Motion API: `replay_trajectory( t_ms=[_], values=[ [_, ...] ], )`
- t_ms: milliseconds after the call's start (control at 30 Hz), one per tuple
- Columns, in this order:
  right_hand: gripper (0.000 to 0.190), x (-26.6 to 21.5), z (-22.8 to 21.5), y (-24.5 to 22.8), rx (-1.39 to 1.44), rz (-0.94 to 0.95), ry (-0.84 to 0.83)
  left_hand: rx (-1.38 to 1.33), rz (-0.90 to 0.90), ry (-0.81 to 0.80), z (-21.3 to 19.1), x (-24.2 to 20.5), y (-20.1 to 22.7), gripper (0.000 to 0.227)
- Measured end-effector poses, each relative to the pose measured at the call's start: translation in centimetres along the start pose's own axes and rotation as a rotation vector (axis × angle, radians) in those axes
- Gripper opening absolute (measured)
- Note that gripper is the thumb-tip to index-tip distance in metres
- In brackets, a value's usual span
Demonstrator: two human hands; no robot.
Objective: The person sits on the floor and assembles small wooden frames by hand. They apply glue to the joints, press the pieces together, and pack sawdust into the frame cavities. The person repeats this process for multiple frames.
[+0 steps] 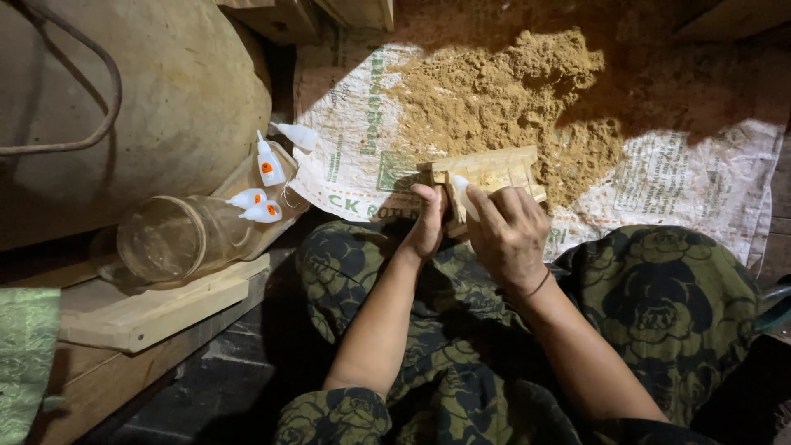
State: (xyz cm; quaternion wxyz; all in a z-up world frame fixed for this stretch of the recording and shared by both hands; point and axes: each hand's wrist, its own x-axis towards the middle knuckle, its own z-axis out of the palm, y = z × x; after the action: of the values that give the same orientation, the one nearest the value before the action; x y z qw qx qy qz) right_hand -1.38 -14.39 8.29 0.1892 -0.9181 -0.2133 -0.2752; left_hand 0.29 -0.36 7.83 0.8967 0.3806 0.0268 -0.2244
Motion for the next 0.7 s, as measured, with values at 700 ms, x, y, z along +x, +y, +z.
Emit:
replay_trajectory(
  t_ms=[700],
  values=[
    [0.019, 0.4, -0.8, 1.0, -0.033, 0.064, 0.062, 0.073, -0.017, -0.061, 0.1, 0.8, 0.4, 0.096]
  ],
)
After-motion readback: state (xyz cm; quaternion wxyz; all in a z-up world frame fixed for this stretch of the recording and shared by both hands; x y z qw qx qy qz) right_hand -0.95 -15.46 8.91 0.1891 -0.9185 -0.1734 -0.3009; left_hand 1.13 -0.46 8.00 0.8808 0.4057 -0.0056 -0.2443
